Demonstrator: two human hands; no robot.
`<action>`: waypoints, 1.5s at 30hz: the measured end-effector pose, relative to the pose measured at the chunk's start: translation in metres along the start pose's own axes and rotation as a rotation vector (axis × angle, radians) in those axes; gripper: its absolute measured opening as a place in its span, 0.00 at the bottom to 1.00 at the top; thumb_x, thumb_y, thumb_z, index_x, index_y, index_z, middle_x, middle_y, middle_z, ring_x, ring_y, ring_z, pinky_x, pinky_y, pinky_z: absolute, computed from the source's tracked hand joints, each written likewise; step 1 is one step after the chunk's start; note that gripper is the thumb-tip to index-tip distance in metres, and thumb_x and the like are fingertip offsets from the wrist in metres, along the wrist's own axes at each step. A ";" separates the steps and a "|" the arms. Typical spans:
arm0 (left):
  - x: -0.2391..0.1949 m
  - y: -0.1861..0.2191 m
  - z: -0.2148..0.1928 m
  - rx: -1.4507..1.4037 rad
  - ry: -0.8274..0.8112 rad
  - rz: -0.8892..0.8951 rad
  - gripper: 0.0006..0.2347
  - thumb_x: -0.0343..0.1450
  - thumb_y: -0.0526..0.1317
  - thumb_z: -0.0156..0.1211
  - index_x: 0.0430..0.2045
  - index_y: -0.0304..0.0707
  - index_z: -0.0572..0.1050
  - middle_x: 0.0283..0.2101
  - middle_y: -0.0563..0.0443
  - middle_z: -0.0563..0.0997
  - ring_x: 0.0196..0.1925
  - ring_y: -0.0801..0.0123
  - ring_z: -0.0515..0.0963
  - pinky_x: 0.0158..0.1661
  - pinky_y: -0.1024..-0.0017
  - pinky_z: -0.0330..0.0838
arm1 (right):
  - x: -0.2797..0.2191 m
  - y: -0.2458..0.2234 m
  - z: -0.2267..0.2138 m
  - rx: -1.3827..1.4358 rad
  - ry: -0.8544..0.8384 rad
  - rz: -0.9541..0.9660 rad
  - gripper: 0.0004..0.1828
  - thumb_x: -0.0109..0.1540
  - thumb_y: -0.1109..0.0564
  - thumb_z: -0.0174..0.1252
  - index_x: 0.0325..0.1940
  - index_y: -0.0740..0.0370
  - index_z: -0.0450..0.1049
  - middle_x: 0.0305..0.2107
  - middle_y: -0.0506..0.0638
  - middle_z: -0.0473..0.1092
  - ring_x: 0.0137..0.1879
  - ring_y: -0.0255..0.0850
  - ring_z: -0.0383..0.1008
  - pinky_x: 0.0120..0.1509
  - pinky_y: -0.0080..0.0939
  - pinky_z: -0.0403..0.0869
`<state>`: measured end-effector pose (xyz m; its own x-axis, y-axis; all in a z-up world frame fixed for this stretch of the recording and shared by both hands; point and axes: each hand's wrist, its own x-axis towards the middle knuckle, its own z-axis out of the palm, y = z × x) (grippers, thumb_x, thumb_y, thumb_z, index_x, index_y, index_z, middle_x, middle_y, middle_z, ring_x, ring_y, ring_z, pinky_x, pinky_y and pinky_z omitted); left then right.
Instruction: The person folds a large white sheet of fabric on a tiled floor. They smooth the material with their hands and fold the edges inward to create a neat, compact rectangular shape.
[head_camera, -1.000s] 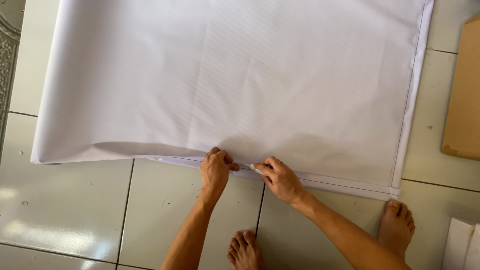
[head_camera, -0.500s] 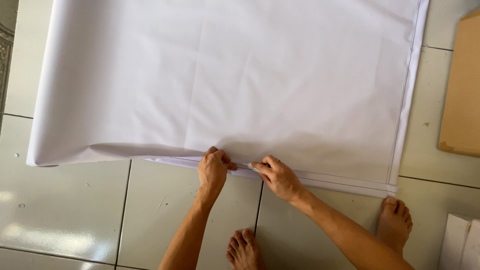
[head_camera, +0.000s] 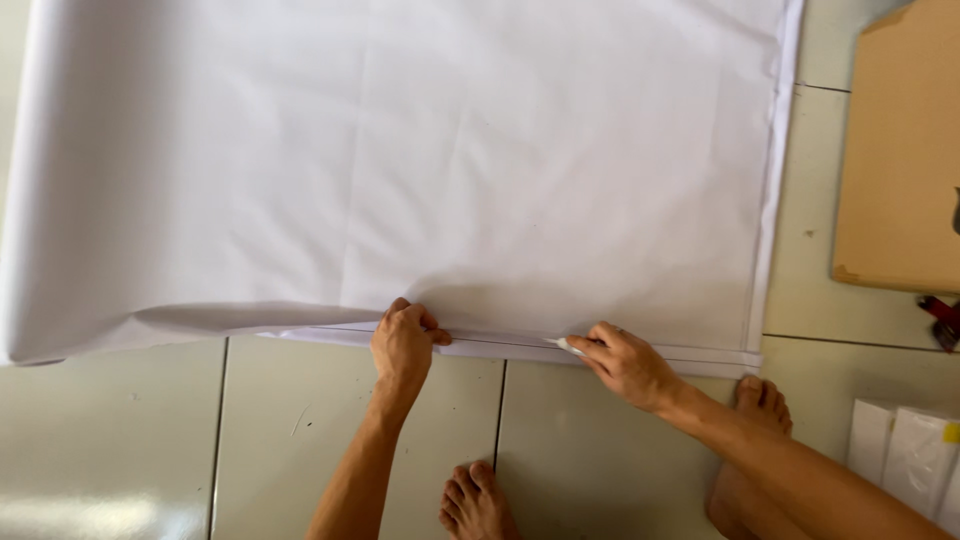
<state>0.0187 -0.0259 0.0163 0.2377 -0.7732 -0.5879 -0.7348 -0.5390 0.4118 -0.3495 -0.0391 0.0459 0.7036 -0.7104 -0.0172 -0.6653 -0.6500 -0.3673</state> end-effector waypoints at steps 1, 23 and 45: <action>0.000 -0.001 0.000 -0.009 -0.008 -0.007 0.11 0.58 0.46 0.78 0.26 0.45 0.82 0.36 0.55 0.78 0.48 0.59 0.80 0.49 0.61 0.77 | -0.010 0.007 -0.006 -0.017 -0.008 0.013 0.13 0.68 0.53 0.53 0.56 0.49 0.75 0.33 0.45 0.63 0.38 0.43 0.74 0.44 0.41 0.77; -0.011 0.022 -0.028 -0.053 -0.037 -0.087 0.08 0.62 0.41 0.75 0.17 0.46 0.78 0.36 0.64 0.75 0.28 0.66 0.73 0.30 0.68 0.63 | -0.103 0.036 -0.090 0.490 0.417 1.730 0.16 0.71 0.47 0.37 0.49 0.55 0.68 0.54 0.49 0.68 0.65 0.47 0.59 0.69 0.51 0.55; -0.015 0.026 -0.033 0.026 -0.025 -0.032 0.11 0.60 0.47 0.78 0.26 0.44 0.84 0.37 0.53 0.79 0.45 0.57 0.82 0.49 0.59 0.78 | -0.203 0.174 -0.090 -0.370 -0.295 0.676 0.14 0.70 0.54 0.50 0.60 0.43 0.73 0.43 0.45 0.72 0.49 0.47 0.80 0.55 0.48 0.78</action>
<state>0.0174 -0.0397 0.0588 0.2456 -0.7468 -0.6180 -0.7433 -0.5544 0.3744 -0.6306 -0.0324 0.0690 0.1238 -0.9138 -0.3869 -0.9718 -0.1905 0.1389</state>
